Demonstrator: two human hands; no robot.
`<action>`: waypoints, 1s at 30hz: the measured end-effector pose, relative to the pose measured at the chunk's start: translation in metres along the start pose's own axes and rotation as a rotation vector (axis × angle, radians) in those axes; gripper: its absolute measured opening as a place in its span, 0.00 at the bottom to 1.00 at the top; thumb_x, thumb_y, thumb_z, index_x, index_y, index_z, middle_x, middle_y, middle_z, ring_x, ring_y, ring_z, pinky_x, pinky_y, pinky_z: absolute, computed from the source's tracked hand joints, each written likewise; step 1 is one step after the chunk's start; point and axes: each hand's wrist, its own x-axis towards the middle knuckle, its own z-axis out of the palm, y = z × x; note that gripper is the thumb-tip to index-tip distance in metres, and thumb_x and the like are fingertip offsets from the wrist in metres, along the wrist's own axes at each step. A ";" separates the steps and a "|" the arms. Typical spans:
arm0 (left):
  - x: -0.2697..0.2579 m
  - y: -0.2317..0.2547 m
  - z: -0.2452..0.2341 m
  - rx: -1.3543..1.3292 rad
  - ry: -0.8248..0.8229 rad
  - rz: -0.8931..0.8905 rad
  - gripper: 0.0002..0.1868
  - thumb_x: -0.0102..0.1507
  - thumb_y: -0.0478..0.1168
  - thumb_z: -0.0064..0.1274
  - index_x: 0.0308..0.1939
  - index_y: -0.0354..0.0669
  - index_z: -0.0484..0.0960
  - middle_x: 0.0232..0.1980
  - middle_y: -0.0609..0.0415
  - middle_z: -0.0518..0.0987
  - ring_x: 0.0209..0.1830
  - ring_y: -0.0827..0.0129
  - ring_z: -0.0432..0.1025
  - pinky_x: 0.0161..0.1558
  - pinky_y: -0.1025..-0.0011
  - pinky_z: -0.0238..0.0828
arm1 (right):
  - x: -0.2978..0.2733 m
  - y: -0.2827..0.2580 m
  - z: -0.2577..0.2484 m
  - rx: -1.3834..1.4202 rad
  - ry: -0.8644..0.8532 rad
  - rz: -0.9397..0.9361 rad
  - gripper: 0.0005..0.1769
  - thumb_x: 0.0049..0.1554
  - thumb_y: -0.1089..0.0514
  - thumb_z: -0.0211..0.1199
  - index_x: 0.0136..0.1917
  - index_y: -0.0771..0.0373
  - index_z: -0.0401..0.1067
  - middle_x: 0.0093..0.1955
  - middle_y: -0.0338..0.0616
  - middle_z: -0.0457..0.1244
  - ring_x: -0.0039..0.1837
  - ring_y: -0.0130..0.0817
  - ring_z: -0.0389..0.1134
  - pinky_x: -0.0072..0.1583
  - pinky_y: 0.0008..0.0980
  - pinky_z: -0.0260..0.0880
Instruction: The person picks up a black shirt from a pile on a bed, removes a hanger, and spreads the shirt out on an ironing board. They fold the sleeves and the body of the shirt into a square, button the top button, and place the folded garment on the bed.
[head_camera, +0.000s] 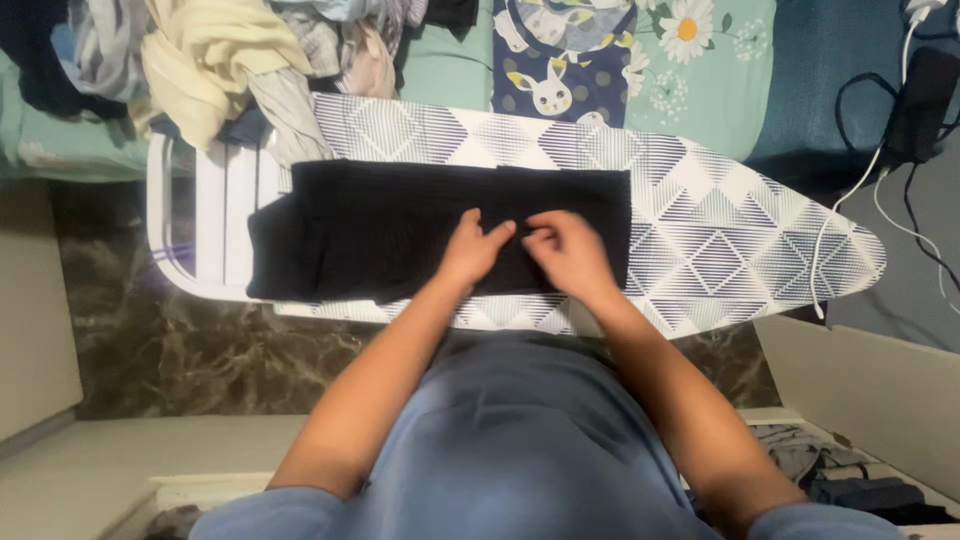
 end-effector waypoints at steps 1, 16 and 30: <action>0.002 -0.001 0.001 0.291 0.110 0.150 0.44 0.65 0.48 0.70 0.70 0.23 0.60 0.58 0.27 0.76 0.60 0.47 0.73 0.57 0.60 0.72 | 0.000 0.006 -0.006 -0.186 0.196 -0.126 0.16 0.55 0.60 0.69 0.56 0.64 0.75 0.50 0.47 0.66 0.47 0.37 0.72 0.50 0.35 0.74; -0.067 0.108 -0.020 1.071 -0.162 0.359 0.43 0.53 0.28 0.57 0.73 0.37 0.63 0.66 0.32 0.64 0.54 0.43 0.70 0.44 0.56 0.77 | 0.021 0.102 -0.061 0.150 0.311 0.433 0.29 0.60 0.45 0.65 0.61 0.73 0.69 0.50 0.50 0.68 0.50 0.36 0.67 0.53 0.37 0.68; -0.019 0.073 -0.032 1.211 -0.189 0.641 0.47 0.58 0.61 0.59 0.74 0.42 0.61 0.80 0.44 0.52 0.80 0.49 0.44 0.74 0.41 0.37 | 0.031 0.099 -0.059 -0.237 0.323 0.348 0.28 0.65 0.43 0.63 0.57 0.75 0.70 0.49 0.59 0.67 0.52 0.43 0.68 0.56 0.40 0.67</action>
